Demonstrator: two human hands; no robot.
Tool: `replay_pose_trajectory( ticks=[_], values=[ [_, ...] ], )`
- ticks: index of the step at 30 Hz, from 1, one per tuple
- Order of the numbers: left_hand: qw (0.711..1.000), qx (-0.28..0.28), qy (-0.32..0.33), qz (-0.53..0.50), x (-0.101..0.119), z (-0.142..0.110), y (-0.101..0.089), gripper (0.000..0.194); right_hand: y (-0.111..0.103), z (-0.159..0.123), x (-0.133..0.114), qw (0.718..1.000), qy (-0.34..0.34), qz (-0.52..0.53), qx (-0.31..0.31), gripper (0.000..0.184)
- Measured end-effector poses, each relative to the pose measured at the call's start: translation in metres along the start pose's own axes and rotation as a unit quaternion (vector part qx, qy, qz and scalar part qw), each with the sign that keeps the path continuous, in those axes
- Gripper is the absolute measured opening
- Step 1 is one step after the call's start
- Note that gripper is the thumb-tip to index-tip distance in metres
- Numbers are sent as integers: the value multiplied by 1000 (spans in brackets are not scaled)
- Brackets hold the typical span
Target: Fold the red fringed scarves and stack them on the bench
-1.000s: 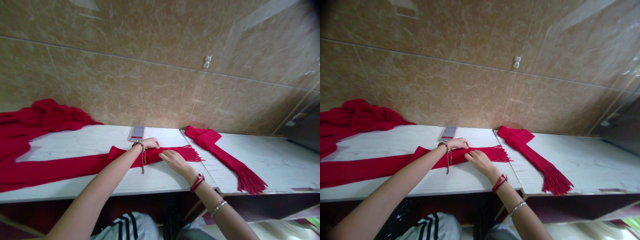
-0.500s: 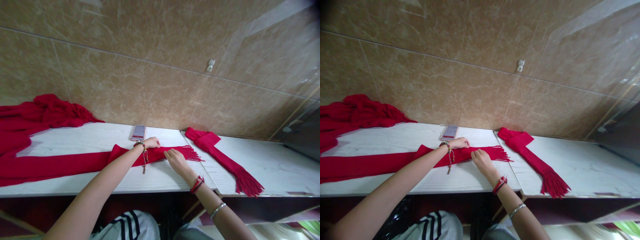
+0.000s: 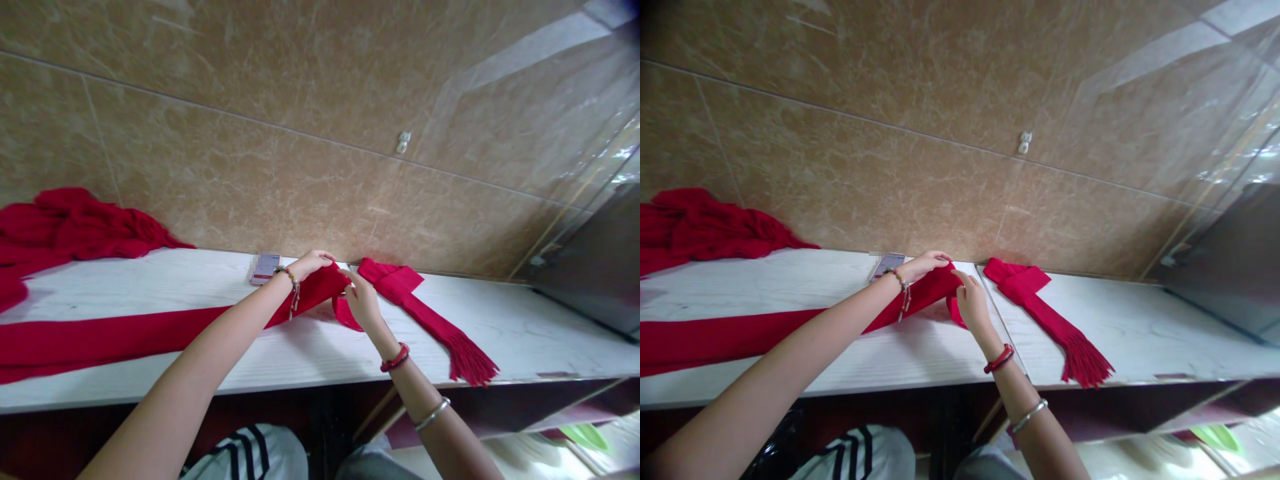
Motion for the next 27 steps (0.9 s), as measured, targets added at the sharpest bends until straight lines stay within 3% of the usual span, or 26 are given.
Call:
replay_pose_trajectory(
  ticks=[4, 7, 11, 15, 19, 23, 27],
  values=[
    [998, -1, 35, -44, 20, 13, 20, 19, -9, 7, 22, 978, 55, 203, 15, 47],
    [997, -1, 52, -58, 22, 17, 34, 20, -14, 8, 38, 954, 81, 288, 4, 41],
    [995, -70, 32, -58, 7, 13, 45, 26, -26, 9, 46, 965, 66, 254, -25, 38],
    [982, -174, 34, -65, -11, 5, 42, 44, -46, 11, 32, 997, -26, 70, -28, 40],
    [975, -191, 65, -88, -12, -5, 30, 57, -61, 8, 7, 992, -116, -45, -25, 40],
    [979, -165, 78, -88, 13, -19, 17, 56, -68, 6, -1, 994, -94, 27, -45, 39],
    [979, -191, 74, 21, 27, -17, 12, 52, -68, 6, 19, 974, 17, 207, -91, 34]
  ],
)
Point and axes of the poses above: each hand's wrist, its own z-axis towards the middle knuckle, its own y-axis out of the palm, x = y × z, the point moved 3 cm from there along z, towards the middle knuckle, and after that the axes turned 1 degree about -x, right-handed, at the moved point
